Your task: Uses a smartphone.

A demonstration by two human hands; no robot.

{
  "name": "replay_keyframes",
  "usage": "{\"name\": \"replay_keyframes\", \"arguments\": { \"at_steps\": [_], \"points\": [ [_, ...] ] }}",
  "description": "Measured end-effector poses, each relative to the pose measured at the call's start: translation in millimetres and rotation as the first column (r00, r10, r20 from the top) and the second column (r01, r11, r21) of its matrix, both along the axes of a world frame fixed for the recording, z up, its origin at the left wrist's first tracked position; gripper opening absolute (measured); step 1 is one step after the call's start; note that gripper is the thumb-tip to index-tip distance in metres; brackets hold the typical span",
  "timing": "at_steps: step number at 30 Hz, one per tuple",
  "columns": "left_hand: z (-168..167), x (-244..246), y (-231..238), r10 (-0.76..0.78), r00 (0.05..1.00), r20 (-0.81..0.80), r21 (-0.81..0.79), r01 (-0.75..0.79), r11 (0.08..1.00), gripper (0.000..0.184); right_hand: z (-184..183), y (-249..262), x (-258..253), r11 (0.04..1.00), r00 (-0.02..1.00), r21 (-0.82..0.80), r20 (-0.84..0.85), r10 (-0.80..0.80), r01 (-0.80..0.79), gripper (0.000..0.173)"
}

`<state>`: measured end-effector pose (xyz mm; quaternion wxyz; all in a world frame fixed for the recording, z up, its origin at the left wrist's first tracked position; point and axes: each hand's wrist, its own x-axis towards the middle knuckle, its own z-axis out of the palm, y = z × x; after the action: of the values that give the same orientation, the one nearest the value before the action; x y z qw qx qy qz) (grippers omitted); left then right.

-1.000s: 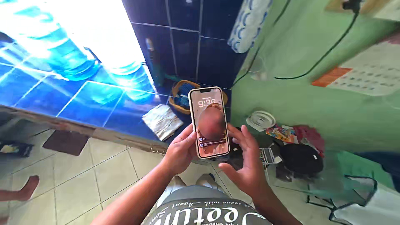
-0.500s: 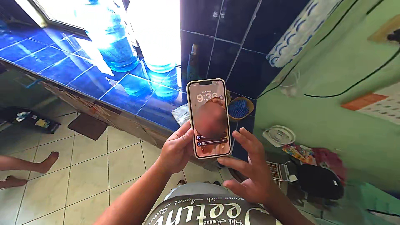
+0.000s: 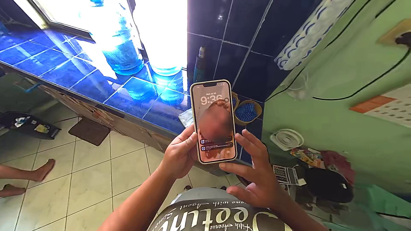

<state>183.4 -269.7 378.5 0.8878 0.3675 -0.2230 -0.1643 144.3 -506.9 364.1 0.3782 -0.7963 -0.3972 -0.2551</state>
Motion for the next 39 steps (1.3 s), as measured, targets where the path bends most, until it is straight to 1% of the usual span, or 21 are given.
{"name": "replay_keyframes", "arguments": {
  "at_steps": [13, 20, 39],
  "points": [
    [0.5, 7.7, 6.6, -0.023, 1.000, -0.012, -0.003, 0.023, 1.000, 0.035, -0.4, 6.5, 4.3, 1.000, 1.000, 0.006, 0.007, -0.028, 0.028, 0.039],
    [0.4, 12.2, 12.1, -0.021, 1.000, 0.007, 0.013, 0.021, 1.000, 0.035, -1.4, 15.2, 8.9, 1.000, 1.000, 0.004, -0.002, -0.020, 0.020, 0.038],
    [0.9, 11.8, 26.0, -0.027, 1.000, -0.012, -0.002, 0.027, 1.000, 0.034, -3.5, 28.7, 12.2, 1.000, 1.000, 0.001, 0.013, 0.000, 0.000, 0.036]
  ]
}}
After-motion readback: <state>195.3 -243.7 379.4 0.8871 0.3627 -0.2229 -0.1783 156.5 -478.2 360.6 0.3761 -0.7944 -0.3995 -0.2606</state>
